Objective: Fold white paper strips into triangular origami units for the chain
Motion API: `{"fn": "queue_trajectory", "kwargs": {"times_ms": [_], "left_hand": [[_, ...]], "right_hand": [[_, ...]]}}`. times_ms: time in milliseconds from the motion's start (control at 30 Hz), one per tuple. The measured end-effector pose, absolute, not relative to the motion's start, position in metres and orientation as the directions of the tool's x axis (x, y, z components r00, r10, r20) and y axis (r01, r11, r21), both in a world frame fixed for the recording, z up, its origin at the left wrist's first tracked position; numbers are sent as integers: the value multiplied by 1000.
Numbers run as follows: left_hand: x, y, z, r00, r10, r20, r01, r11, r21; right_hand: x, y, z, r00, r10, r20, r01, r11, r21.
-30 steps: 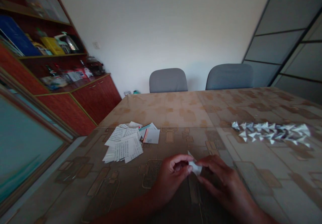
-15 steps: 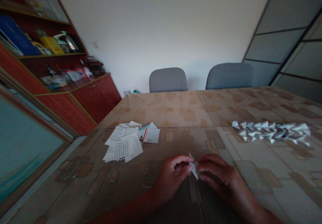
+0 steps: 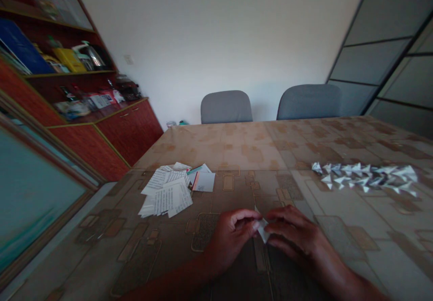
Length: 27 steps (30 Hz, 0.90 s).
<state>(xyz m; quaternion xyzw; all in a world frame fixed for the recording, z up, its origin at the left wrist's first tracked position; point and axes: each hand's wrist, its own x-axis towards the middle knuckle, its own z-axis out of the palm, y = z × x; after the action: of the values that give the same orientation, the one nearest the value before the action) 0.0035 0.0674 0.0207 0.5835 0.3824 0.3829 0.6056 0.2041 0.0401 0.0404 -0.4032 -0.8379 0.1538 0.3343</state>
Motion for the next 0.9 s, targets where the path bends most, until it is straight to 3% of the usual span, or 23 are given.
{"fn": "queue_trajectory", "kwargs": {"times_ms": [567,900], "left_hand": [[4,67,23,415,909,-41,4,43,999],[4,68,23,436,898,-58,23,53,998]], "right_hand": [[202,39,43,-502,782,369,609,622,-491],[198,43,37,-536,647,542,591,746,-307]]}}
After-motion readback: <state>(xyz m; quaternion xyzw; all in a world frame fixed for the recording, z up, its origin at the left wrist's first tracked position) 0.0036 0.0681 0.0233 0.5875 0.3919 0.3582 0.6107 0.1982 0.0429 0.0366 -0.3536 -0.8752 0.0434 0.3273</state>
